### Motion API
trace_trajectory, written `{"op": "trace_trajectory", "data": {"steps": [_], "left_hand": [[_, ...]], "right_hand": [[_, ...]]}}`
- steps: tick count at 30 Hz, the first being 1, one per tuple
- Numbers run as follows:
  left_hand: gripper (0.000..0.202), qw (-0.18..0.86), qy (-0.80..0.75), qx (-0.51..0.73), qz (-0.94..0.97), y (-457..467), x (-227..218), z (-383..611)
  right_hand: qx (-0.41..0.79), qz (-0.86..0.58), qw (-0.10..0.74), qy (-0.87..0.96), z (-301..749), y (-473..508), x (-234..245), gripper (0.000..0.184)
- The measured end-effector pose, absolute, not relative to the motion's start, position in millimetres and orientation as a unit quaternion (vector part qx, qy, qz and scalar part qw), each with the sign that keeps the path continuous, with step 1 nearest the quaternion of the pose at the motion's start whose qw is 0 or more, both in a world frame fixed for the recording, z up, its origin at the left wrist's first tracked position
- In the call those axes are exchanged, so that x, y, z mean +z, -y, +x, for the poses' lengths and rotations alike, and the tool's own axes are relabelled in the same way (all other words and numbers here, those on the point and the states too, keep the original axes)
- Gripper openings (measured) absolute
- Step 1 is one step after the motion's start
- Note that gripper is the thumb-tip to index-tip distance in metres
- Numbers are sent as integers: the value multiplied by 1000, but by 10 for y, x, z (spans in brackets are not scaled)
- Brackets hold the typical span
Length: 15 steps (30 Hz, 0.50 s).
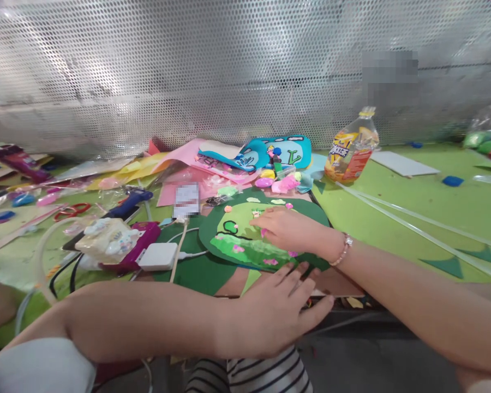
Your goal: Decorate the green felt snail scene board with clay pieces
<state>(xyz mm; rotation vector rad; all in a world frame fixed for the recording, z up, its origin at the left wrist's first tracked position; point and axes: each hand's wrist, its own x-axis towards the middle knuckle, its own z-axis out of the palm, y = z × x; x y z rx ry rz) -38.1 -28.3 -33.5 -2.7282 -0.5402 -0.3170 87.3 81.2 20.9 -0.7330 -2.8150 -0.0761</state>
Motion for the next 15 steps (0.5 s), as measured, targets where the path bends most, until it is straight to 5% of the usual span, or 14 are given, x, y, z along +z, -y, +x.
{"op": "trace_trajectory", "data": {"steps": [5, 10, 15], "left_hand": [[64, 131, 206, -103, -964, 312, -309, -358], [72, 100, 218, -107, -965, 408, -135, -264], [44, 55, 218, -36, -974, 219, 453, -304]], "right_hand": [[-39, -360, 168, 917, 1092, -1075, 229, 35], [-64, -498, 66, 863, 1270, -1252, 298, 33], [-38, -485, 11, 874, 1307, -1255, 321, 33]]}}
